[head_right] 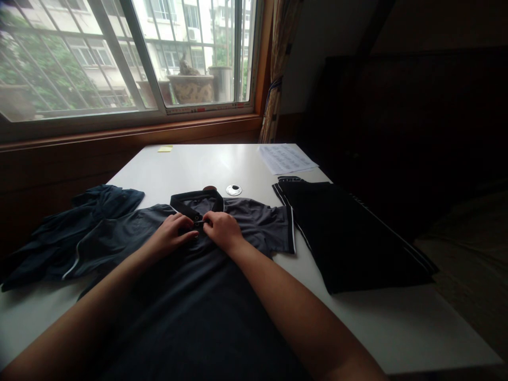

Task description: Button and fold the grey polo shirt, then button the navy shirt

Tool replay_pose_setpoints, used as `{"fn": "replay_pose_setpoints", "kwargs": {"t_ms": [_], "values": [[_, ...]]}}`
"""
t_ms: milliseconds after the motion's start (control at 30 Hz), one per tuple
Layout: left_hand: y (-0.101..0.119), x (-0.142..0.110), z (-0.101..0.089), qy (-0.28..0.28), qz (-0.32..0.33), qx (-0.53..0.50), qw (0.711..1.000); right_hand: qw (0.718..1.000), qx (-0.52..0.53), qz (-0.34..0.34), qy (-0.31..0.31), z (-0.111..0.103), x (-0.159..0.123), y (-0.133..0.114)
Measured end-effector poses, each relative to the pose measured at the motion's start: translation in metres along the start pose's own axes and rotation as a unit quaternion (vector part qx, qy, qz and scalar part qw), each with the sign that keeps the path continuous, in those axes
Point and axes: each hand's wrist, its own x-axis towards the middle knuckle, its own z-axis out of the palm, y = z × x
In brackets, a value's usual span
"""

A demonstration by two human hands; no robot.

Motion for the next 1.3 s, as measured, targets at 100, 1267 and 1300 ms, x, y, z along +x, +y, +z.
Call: {"fn": "replay_pose_setpoints", "kwargs": {"t_ms": [100,1267,1300], "values": [[0.002,0.000,0.001,0.019,-0.012,0.001,1.000,1.000,-0.005,-0.001,-0.002,0.000,0.000,0.000],[-0.007,0.001,0.014,0.065,-0.037,0.170,0.983,1.000,-0.007,-0.017,-0.001,0.002,0.000,0.001],[-0.008,0.001,0.014,0.065,-0.030,0.167,0.983,1.000,-0.003,-0.020,0.003,0.003,0.000,0.002]]}}
